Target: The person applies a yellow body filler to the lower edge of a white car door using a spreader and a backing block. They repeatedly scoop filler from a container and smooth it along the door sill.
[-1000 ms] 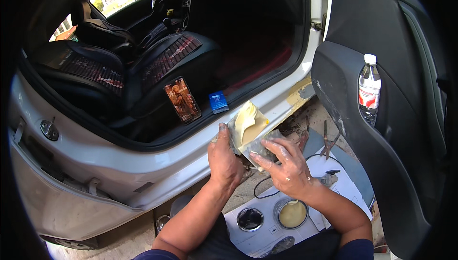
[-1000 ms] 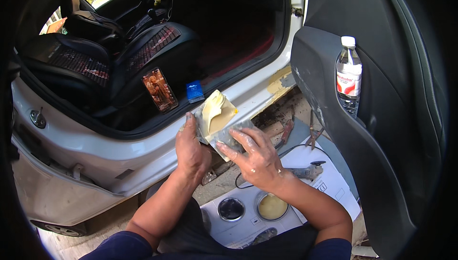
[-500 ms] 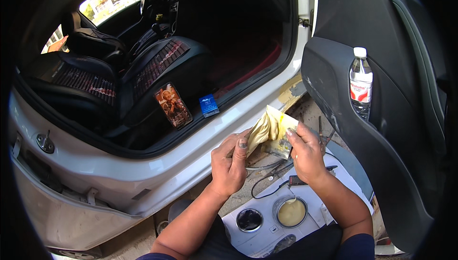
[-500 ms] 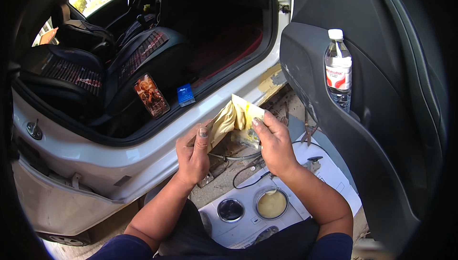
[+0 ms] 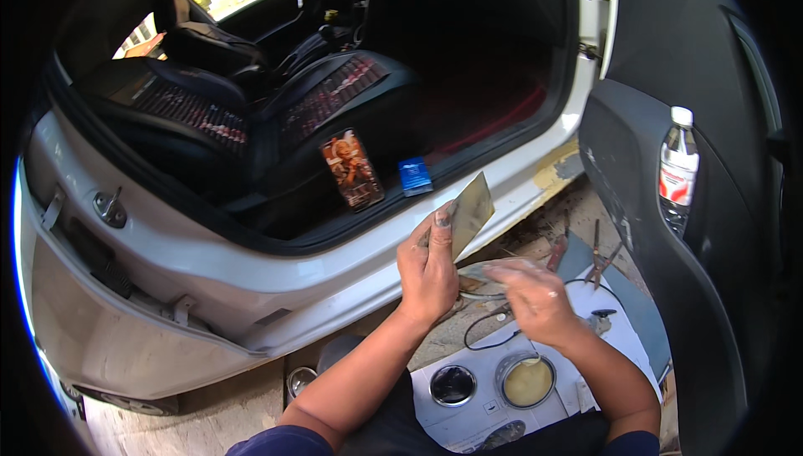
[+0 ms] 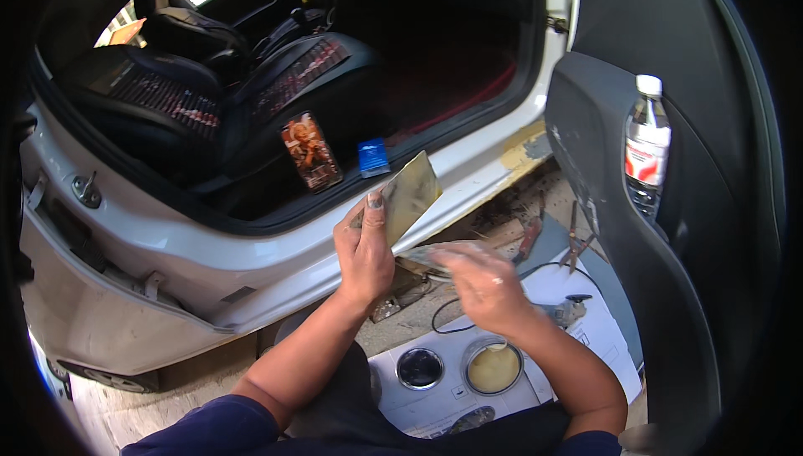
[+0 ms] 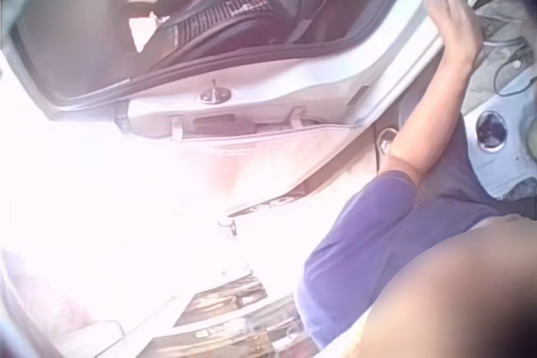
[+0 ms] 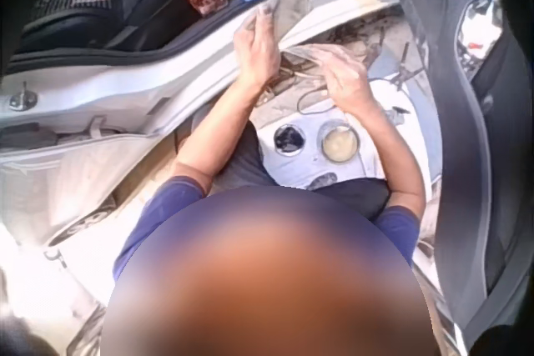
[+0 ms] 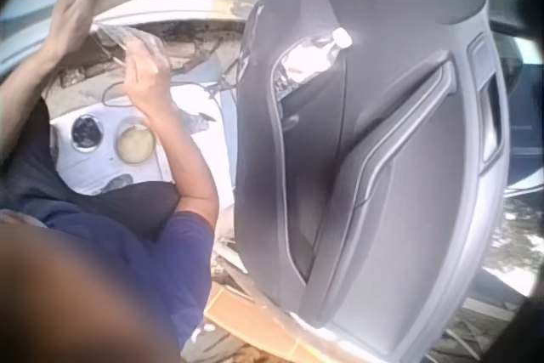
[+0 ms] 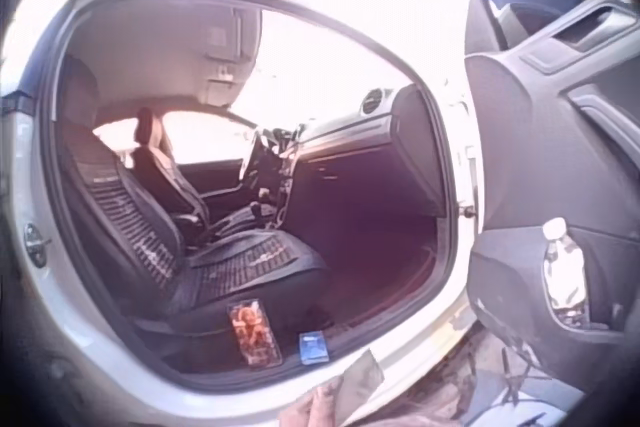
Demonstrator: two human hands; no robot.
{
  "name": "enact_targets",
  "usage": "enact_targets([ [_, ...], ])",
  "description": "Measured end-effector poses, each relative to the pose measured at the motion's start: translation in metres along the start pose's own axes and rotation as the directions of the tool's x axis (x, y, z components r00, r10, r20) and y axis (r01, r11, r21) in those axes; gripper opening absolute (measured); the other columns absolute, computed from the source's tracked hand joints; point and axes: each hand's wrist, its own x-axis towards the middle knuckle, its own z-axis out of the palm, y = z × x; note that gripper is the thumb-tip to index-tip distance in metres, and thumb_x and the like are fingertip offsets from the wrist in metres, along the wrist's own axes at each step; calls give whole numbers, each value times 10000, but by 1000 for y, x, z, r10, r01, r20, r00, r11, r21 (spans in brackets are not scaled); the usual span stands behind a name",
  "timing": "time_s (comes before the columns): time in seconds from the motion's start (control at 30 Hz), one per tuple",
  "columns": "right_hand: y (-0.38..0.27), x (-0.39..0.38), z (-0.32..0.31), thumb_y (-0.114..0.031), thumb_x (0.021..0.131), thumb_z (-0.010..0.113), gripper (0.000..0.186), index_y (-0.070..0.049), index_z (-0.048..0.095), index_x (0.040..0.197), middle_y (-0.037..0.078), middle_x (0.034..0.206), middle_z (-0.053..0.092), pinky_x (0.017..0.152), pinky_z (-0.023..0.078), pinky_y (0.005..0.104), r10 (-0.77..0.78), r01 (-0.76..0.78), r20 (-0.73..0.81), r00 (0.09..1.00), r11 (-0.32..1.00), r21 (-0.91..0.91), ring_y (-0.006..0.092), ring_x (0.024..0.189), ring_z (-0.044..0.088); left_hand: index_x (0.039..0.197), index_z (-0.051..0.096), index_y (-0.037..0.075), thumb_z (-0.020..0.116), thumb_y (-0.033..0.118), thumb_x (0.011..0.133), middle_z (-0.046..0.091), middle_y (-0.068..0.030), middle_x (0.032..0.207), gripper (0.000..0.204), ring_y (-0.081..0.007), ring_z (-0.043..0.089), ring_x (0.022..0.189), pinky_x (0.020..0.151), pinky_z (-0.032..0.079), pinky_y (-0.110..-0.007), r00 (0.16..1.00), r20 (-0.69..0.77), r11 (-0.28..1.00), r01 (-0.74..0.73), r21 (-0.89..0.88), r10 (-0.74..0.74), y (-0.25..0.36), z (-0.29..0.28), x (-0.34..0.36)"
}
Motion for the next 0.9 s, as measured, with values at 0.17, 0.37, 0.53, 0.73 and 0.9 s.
enact_targets([
  [0.17, 7, 0, -36, -41, 1089, 545, 283, 50, 668, 1327, 166, 1277, 727, 970, 598, 419, 388, -195, -365, 846, 863, 466, 254, 1181, 704, 1242, 679, -9, 549, 381, 1165, 767, -131, 1178, 419, -230, 766, 1024, 958, 623, -391, 885, 127, 699, 435, -568, -448, -13, -2, 7],
  [0.37, 4, -8, -11, -89, 1129, 497, 327, 69, 591, 1400, 192, 1322, 689, 1055, 559, 436, 462, -265, -255, 849, 792, 550, 290, 1240, 683, 1366, 604, 7, 538, 371, 1162, 713, -159, 1359, 423, -291, 708, 1258, 1134, 548, -522, 742, 339, 360, 605, -710, -579, 2, 10, -9],
  [0.53, 24, 0, -11, 43, 1010, 614, 444, 29, 654, 1452, 253, 1337, 723, 1029, 565, 473, -43, 4, -192, 980, 980, -198, 433, 1202, 713, 1373, 610, 33, 517, 366, 1168, 722, -149, 1352, 402, -294, 716, 1250, 1148, 542, -489, 719, 372, 276, 610, -743, -587, 0, 1, -1],
  [0.73, 16, 13, -33, 91, 922, 635, 521, -33, 704, 1424, 244, 1396, 694, 1067, 545, 518, -200, 86, -238, 950, 904, -418, 451, 1239, 679, 1358, 616, 10, 513, 369, 1172, 743, -150, 1308, 417, -272, 743, 1196, 1111, 572, -441, 783, 248, 403, 531, -746, -571, 11, 1, 3],
  [0.9, -2, 13, -5, -16, 874, 684, 474, -180, 817, 1299, 169, 1423, 664, 1165, 467, 574, -252, 164, -84, 964, 812, -560, 396, 1304, 599, 1385, 598, -53, 476, 407, 1182, 703, -181, 1334, 518, -307, 735, 1165, 1063, 588, -493, 794, 264, 478, 556, -680, -548, 9, 11, -7],
])
